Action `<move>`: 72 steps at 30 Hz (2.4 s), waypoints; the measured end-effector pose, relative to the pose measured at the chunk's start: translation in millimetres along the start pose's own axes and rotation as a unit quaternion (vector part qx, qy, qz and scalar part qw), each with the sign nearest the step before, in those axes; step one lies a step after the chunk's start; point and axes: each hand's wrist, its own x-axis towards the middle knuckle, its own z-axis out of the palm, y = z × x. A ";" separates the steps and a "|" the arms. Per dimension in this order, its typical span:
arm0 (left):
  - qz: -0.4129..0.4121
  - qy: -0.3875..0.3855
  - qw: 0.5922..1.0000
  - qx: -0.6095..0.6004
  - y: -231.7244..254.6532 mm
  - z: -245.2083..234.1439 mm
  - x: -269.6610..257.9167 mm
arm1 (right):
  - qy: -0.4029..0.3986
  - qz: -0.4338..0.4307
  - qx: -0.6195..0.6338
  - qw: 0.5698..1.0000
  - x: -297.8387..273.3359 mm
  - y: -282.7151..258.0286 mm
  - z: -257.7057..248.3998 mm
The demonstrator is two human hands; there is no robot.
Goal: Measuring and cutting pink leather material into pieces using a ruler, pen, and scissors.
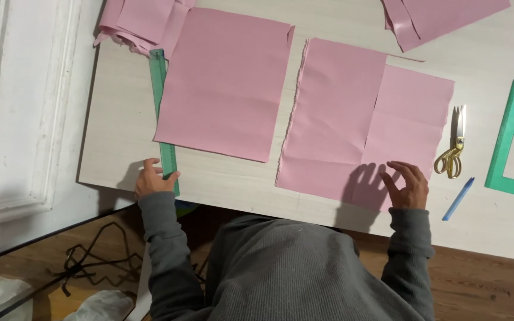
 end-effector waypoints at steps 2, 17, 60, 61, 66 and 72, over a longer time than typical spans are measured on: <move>-0.007 0.001 1.000 -0.003 -4.3 4.3 1.8 | -0.006 0.009 -0.002 1.000 -4.0 -0.7 1.1; 0.011 0.074 0.806 -0.588 -112.7 118.1 -17.1 | -0.064 0.025 0.245 0.967 -8.8 -90.1 18.3; 0.630 -0.004 0.776 0.007 203.2 146.7 -207.0 | -0.083 0.086 0.047 0.992 -60.2 117.8 -44.3; 0.633 -0.004 0.774 0.013 201.4 147.5 -206.6 | -0.075 0.129 0.070 0.986 -59.0 113.7 -48.1; 0.643 -0.016 0.766 0.022 199.0 151.1 -201.5 | -0.024 0.201 0.081 0.976 -82.4 109.7 -38.1; 0.562 0.007 0.825 0.058 201.4 140.8 -185.0 | 0.101 0.138 -0.055 0.984 -108.0 81.3 -18.9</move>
